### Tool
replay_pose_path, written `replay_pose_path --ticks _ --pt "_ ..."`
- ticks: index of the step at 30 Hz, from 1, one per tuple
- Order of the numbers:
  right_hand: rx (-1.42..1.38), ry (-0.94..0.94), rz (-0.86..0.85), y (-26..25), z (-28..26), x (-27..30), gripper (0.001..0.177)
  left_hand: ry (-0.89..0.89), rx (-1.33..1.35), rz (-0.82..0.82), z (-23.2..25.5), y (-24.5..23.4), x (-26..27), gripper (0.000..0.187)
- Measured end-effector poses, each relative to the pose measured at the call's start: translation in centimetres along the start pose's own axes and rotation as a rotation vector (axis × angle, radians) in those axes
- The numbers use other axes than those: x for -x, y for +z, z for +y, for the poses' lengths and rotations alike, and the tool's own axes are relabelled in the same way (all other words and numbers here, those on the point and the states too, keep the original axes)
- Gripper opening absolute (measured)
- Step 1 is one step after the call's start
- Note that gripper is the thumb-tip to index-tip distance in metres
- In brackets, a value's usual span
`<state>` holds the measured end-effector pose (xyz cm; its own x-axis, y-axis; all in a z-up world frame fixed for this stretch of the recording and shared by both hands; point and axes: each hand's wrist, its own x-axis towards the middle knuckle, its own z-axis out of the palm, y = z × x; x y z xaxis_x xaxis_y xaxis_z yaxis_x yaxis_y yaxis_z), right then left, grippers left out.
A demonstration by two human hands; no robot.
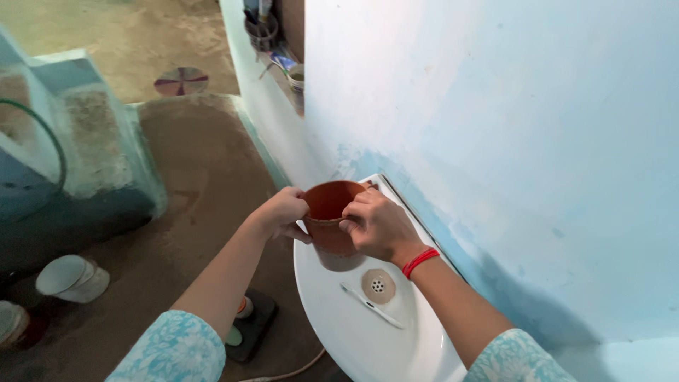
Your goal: The person scrubs a white wall-mounted sink with a toothbrush, then rinses the sink using water from a brown plastic mug. The person repeatedly scrubs the sink basin and edges, refills the mug from a bucket, and pours water to rinse the sink.
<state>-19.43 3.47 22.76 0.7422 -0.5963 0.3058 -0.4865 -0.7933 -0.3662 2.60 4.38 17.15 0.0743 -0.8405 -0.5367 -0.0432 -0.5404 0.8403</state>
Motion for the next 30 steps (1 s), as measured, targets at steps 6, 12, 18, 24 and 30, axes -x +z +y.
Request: replay_pose_path --ticks 6,12,18,24,30 --pt "-0.049 -0.081 -0.043 0.8 -2.5 -0.3 0.012 0.138 -0.014 0.240 -0.6 -2.6 6.3 0.049" --pt "0.032 -0.256 -0.044 1.9 -6.0 -0.7 0.049 0.159 0.081 0.283 -4.5 -5.9 11.6 0.048" --pt "-0.049 -0.100 -0.156 2.7 -7.0 -1.0 0.057 0.092 0.191 0.297 -8.9 -8.8 14.9 0.057" --pt "-0.055 -0.101 -0.347 7.0 -9.6 -1.7 0.065 0.027 0.216 0.367 -13.2 -12.4 15.4 0.060" --pt "-0.034 -0.178 -0.440 15.7 -16.1 -3.7 0.090 0.024 0.201 0.393 -18.0 -16.4 16.7 0.056"
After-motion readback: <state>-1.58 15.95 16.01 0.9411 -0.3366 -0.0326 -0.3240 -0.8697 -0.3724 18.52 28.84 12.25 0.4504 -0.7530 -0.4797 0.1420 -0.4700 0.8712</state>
